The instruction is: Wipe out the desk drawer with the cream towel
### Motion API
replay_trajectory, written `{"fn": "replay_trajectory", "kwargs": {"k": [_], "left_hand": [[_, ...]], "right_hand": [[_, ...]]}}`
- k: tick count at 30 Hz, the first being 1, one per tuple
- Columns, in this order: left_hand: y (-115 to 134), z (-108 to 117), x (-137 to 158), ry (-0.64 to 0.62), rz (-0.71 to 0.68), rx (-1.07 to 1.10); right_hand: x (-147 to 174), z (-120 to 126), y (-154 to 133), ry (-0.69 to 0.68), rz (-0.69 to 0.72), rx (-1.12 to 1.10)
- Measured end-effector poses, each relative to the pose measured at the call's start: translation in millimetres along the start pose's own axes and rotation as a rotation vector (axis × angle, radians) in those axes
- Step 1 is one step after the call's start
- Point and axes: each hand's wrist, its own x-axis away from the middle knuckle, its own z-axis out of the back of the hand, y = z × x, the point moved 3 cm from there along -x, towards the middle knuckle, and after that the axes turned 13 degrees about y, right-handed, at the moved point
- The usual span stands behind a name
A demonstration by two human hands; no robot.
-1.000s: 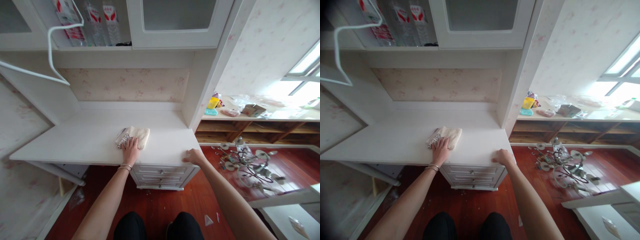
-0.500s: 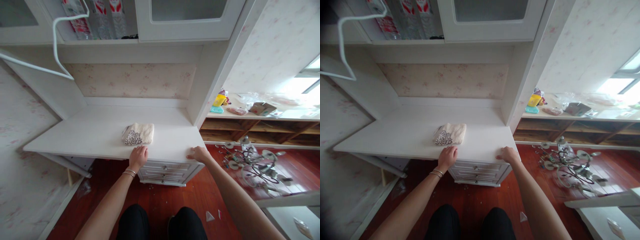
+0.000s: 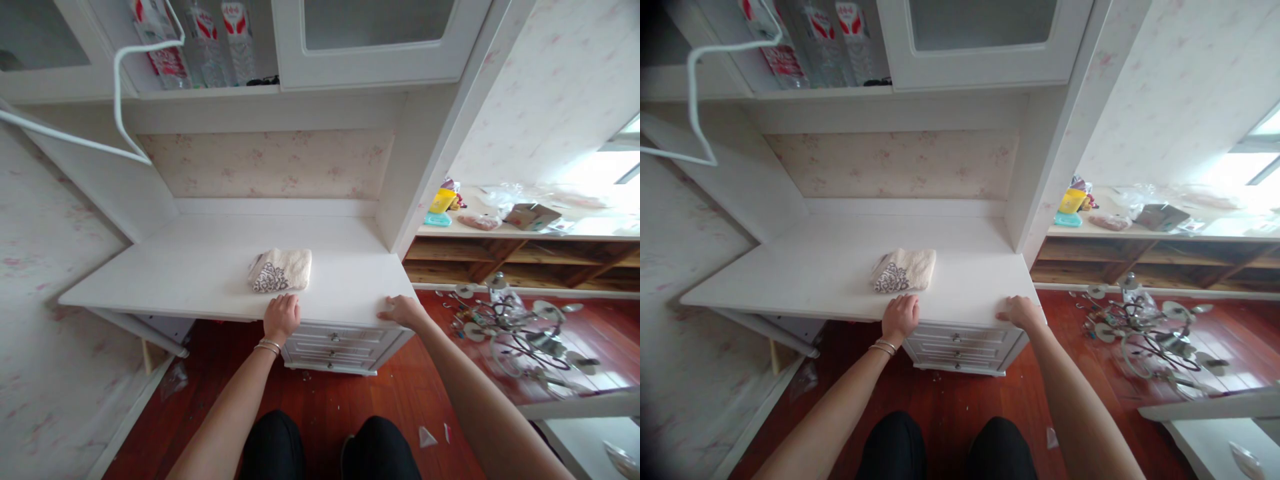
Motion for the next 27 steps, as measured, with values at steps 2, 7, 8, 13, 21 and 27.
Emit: {"fn": "replay_trajectory", "kwargs": {"k": [2, 7, 8, 13, 21, 27], "left_hand": [[-0.1, -0.4, 0.2, 0.004, -0.006, -0.008], [-0.2, -0.8, 0.7, 0.01, -0.028, -0.033], [-0.1, -0.7, 0.7, 0.012, -0.032, -0.038], [0.9, -0.3, 1.3, 0.023, -0.042, -0.043], [-1.4, -0.5, -2.5, 0.026, -0.004, -0.006], [30.3, 16.4, 15.8, 0.018, 0.041, 0.096]], "right_hand": [[-1.3, -1.2, 0.7, -0.006, 0.008, 0.014], [-4.2, -3.6, 2.2, -0.023, 0.013, 0.013], [-4.4, -3.3, 2.1, -0.025, 0.014, 0.009], [-3.9, -0.1, 1.1, -0.021, 0.014, 0.007], [-1.6, 2.9, -0.2, -0.028, 0.009, 0.006], [-3.0, 9.4, -4.5, -0.039, 0.023, 0.038]]}}
